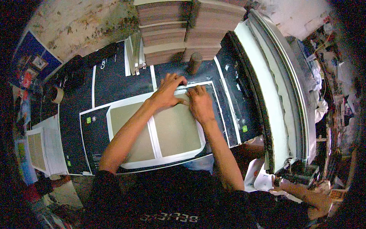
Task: The person assembles a book cover by placing cardboard pieces onto a printed sheet, folding the edges over the cardboard, and smoothing them down.
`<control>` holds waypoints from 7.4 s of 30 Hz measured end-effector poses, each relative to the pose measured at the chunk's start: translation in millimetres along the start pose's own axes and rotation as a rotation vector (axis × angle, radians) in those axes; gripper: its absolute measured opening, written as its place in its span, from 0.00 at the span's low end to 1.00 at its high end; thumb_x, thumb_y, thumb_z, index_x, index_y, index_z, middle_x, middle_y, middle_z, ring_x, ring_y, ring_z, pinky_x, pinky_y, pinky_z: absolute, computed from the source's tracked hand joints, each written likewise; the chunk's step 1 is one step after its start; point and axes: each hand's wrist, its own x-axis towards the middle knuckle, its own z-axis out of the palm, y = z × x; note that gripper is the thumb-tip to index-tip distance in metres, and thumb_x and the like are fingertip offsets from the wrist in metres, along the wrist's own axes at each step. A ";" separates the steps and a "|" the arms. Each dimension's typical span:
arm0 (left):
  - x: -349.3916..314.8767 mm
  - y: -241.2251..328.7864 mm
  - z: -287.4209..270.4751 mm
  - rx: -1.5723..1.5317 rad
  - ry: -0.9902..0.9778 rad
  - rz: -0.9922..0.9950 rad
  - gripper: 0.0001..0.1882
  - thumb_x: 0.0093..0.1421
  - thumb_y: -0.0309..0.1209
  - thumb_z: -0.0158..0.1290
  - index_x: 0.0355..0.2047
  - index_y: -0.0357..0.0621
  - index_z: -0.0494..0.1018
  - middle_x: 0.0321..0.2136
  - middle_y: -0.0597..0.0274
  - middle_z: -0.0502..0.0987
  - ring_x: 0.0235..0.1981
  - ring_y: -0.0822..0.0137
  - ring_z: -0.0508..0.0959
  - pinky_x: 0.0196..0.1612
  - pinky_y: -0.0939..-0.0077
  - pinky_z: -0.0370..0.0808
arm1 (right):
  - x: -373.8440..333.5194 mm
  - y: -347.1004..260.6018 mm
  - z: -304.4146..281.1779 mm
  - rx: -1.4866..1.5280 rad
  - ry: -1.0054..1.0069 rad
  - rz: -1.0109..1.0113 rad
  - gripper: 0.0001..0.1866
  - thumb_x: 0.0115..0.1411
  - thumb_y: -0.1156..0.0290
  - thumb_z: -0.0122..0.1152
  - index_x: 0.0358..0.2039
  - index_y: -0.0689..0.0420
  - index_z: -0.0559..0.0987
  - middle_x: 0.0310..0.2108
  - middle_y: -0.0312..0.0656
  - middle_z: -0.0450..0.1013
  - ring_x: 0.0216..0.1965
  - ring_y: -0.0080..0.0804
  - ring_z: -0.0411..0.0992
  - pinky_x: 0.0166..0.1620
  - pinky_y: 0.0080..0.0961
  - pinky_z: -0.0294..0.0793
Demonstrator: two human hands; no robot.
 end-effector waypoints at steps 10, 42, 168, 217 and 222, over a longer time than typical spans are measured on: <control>-23.5 11.6 -4.5 0.078 0.125 0.152 0.28 0.52 0.41 0.72 0.51 0.47 0.77 0.49 0.52 0.70 0.55 0.48 0.68 0.58 0.53 0.66 | -22.1 -9.4 -23.5 -0.147 -0.041 -0.031 0.21 0.56 0.75 0.64 0.52 0.61 0.81 0.56 0.54 0.71 0.58 0.53 0.67 0.57 0.43 0.73; -16.4 16.4 -21.7 0.213 -0.104 0.288 0.18 0.60 0.45 0.65 0.47 0.52 0.82 0.55 0.53 0.69 0.58 0.48 0.64 0.62 0.50 0.61 | -21.6 6.5 0.7 0.307 0.109 0.371 0.13 0.64 0.76 0.62 0.48 0.60 0.84 0.45 0.52 0.74 0.51 0.50 0.70 0.56 0.43 0.70; -35.4 18.7 -9.2 0.164 0.017 0.152 0.47 0.61 0.42 0.65 0.72 0.37 0.52 0.54 0.59 0.81 0.61 0.54 0.68 0.60 0.51 0.58 | 25.3 21.5 -7.3 0.325 -0.211 0.232 0.09 0.63 0.73 0.61 0.37 0.64 0.85 0.39 0.61 0.78 0.43 0.62 0.78 0.49 0.51 0.76; -38.1 15.6 -2.7 0.047 0.076 0.151 0.48 0.56 0.36 0.70 0.72 0.44 0.56 0.48 0.64 0.84 0.54 0.58 0.73 0.62 0.55 0.59 | -41.8 -11.8 -17.7 0.281 0.056 0.224 0.52 0.57 0.76 0.66 0.76 0.62 0.45 0.58 0.43 0.77 0.62 0.50 0.63 0.64 0.46 0.60; -34.5 22.0 1.3 0.057 0.063 0.073 0.50 0.54 0.35 0.71 0.72 0.44 0.55 0.52 0.61 0.80 0.55 0.56 0.72 0.61 0.54 0.60 | -37.5 -6.9 -11.8 0.103 -0.051 0.092 0.54 0.57 0.76 0.64 0.76 0.63 0.40 0.65 0.47 0.69 0.65 0.51 0.61 0.66 0.53 0.58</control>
